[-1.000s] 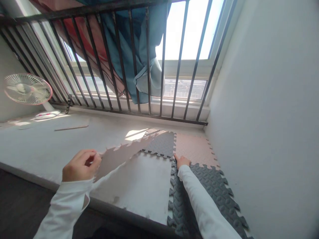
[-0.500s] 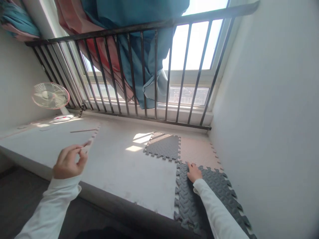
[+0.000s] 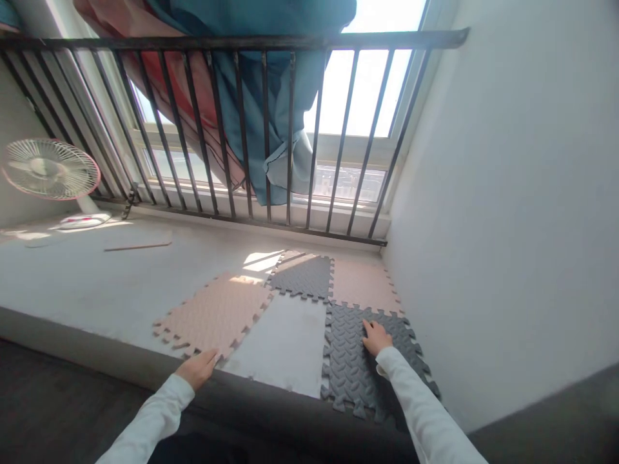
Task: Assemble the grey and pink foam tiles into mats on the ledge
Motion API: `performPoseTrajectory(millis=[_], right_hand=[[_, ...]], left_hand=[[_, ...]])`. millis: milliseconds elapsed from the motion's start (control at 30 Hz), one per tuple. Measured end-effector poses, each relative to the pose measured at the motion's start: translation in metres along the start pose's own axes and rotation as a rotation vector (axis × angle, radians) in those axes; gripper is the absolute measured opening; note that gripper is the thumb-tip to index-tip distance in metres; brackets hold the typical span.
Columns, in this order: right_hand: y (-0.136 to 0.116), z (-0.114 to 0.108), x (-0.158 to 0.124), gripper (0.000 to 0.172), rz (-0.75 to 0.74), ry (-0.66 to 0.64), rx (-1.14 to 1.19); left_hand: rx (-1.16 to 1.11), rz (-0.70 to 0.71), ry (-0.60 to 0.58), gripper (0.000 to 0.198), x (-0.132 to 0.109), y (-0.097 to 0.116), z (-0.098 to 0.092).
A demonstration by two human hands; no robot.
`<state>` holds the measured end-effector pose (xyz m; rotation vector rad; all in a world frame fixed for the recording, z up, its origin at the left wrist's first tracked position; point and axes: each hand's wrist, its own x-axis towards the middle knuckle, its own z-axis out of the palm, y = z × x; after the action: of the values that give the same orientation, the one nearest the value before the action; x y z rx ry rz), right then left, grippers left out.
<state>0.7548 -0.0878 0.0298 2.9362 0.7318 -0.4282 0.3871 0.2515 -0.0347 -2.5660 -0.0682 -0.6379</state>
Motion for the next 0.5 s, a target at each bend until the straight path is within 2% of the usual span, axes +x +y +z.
performPoseTrajectory(millis=[100,267,367,500], right_hand=[[-0.004,0.002,0.000,0.054,0.021,0.002,-0.004],[-0.014,0.004,0.008,0.057,0.034,0.003,0.023],[-0.018,0.001,0.014,0.059,0.041,-0.023,0.028],[-0.020,-0.006,0.023,0.065,0.054,-0.097,0.038]], left_hand=[[-0.034,-0.159,-0.072,0.040,0.004,0.003,-0.003],[-0.047,-0.553,-0.355,0.039,0.023,0.010,-0.008],[-0.035,-0.637,-0.458,0.040,0.031,0.011,-0.008],[-0.015,-0.689,-0.451,0.034,0.031,-0.003,-0.011]])
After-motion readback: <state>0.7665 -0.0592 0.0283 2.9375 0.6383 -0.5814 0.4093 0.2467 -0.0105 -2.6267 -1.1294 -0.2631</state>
